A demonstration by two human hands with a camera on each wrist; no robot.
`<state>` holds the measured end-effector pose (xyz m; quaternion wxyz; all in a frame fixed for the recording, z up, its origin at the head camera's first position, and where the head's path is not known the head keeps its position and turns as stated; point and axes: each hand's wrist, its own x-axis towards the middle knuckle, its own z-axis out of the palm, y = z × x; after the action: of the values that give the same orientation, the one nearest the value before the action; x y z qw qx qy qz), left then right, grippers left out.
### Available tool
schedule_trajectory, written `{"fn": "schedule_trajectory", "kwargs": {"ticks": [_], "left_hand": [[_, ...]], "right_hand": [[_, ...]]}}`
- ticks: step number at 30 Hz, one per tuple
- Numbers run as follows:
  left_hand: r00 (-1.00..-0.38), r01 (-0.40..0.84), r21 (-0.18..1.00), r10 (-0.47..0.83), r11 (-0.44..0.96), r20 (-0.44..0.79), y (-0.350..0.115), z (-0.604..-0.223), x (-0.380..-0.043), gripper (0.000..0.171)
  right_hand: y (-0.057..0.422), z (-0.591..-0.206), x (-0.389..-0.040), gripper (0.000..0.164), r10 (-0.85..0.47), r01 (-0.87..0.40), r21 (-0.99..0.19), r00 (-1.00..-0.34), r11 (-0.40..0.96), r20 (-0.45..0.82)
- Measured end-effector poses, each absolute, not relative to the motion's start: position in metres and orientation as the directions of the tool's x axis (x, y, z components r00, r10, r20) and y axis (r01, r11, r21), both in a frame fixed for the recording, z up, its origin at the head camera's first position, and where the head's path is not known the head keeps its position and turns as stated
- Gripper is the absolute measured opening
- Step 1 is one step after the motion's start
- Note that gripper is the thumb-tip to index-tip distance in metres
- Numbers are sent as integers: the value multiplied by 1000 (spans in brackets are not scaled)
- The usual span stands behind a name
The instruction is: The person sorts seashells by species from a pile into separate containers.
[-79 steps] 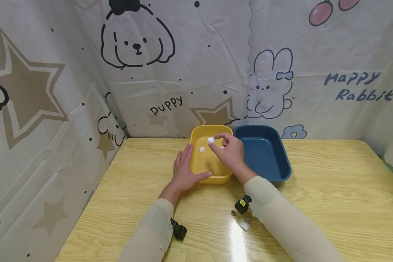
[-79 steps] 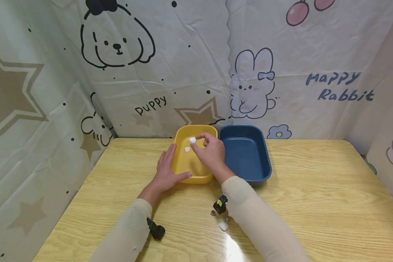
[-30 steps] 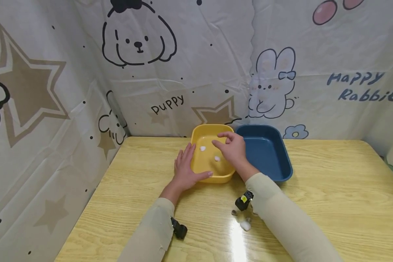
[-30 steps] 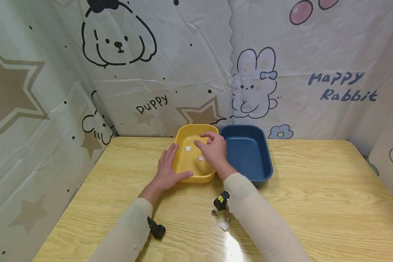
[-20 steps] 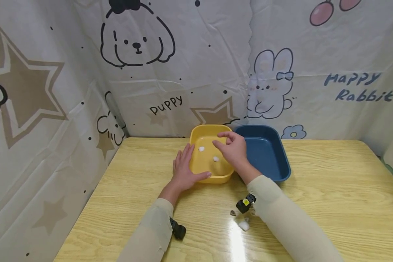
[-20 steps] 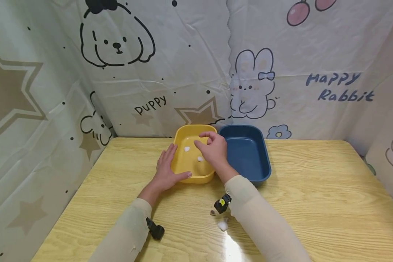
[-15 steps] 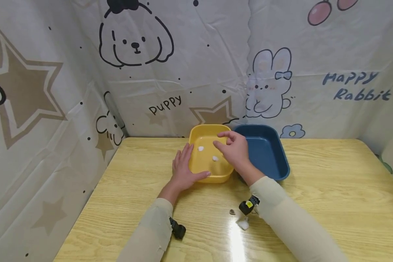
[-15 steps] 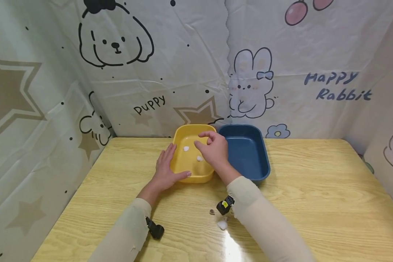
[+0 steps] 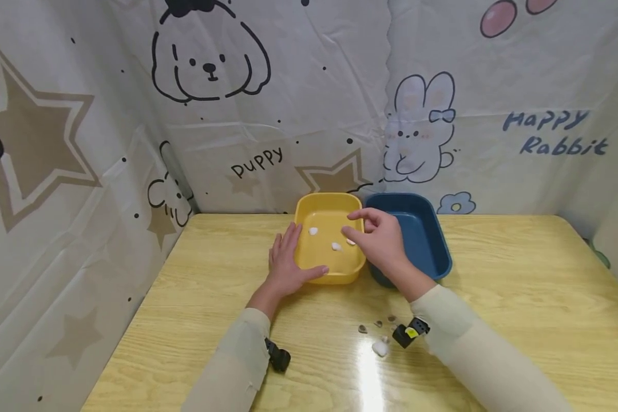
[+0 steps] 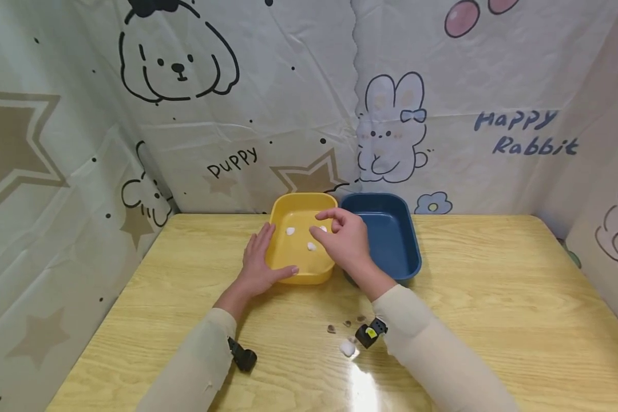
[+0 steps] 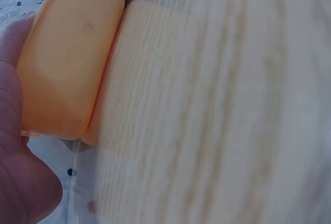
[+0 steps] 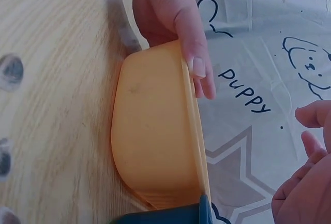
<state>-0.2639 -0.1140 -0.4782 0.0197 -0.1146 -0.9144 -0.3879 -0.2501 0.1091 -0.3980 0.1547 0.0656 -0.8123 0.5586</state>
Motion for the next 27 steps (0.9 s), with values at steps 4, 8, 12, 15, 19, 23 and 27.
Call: {"fn": "schedule_trajectory", "kwargs": {"ticks": [4, 8, 12, 15, 19, 23, 27], "left_hand": [[-975, 215, 701, 190, 680, 115, -115, -474, -265, 116], [-975, 217, 701, 190, 679, 118, -114, -473, -265, 116], [-974, 220, 705, 192, 675, 120, -113, -475, -264, 117], [-974, 220, 709, 191, 670, 122, -113, -476, -264, 117], [-974, 220, 716, 190, 663, 123, -113, -477, -264, 118], [-974, 219, 713, 186, 666, 126, -113, -477, -264, 119], [-973, 225, 711, 188, 666, 132, -113, -478, -264, 119]], "right_hand": [[111, -395, -245, 21, 51, -290, -885, -943, 364, 330], [114, -394, -236, 21, 28, -289, -889, -947, 357, 319], [118, -397, -226, 21, 7, -280, -884, -952, 375, 305], [120, -399, -219, 21, -9, -281, -878, -953, 388, 302], [124, -402, -209, 20, -32, -277, -875, -957, 396, 288], [130, -407, -200, 19, -56, -273, -866, -960, 418, 275], [137, -412, -191, 20, -72, -286, -847, -956, 447, 285]]}}
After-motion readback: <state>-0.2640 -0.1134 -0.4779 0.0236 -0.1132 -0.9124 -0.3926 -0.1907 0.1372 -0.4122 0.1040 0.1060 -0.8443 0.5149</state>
